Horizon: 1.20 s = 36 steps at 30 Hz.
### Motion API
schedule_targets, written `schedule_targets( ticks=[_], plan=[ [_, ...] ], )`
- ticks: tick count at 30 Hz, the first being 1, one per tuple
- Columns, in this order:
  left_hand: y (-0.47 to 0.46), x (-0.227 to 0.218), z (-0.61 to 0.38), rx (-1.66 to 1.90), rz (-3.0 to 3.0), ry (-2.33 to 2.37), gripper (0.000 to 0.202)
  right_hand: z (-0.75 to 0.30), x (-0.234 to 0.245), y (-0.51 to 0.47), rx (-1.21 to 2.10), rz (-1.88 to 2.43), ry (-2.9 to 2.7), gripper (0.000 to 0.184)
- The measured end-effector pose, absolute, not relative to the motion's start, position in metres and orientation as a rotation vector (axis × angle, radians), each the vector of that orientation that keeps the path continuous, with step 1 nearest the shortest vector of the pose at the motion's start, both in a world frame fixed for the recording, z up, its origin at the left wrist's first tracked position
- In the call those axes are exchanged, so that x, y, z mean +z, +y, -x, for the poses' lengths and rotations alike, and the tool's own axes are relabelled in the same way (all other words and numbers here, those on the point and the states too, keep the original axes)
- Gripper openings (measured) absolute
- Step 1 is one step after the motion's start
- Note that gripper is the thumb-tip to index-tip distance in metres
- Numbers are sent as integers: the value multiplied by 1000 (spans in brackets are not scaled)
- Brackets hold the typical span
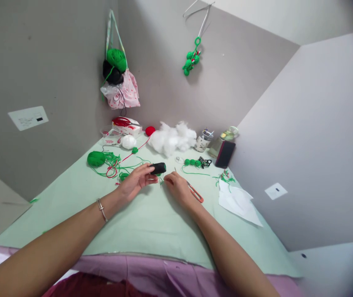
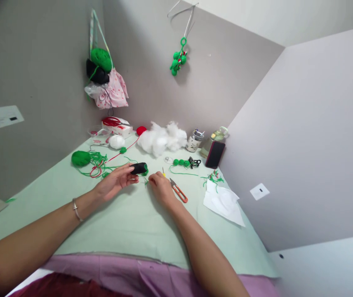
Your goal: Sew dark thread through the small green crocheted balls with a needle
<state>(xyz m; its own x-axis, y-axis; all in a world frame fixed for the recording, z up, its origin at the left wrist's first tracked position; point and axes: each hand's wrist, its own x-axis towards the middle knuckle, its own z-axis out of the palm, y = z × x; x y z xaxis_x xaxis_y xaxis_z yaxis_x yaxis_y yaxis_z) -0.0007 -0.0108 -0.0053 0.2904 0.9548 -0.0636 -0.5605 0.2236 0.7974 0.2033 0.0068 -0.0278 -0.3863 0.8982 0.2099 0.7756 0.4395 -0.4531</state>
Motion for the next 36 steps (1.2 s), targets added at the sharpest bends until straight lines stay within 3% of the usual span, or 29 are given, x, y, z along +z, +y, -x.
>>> schedule_targets(
  ticks=[5, 12, 21, 31, 34, 36],
  plan=[
    [-9, -9, 1, 1155, -758, 642, 23, -203, -33, 10, 375, 1347, -2411, 20],
    [-7, -8, 1, 1166, -751, 639, 24, -236, -25, 24, 687, 1357, -2006, 14],
    [-12, -11, -3, 1096, -810, 664, 26, -334, 1, 47, 51, 1688, -1513, 48],
    [-16, -17, -5, 955, -1011, 688, 33, -302, -12, 28, 428, 1798, -2232, 23],
    [-17, -17, -5, 945, -1023, 685, 32, -305, -17, 32, 341, 1850, -2204, 11],
    [-17, -16, -6, 930, -1027, 692, 30, -305, -20, 37, 212, 1857, -2128, 18]
  ],
)
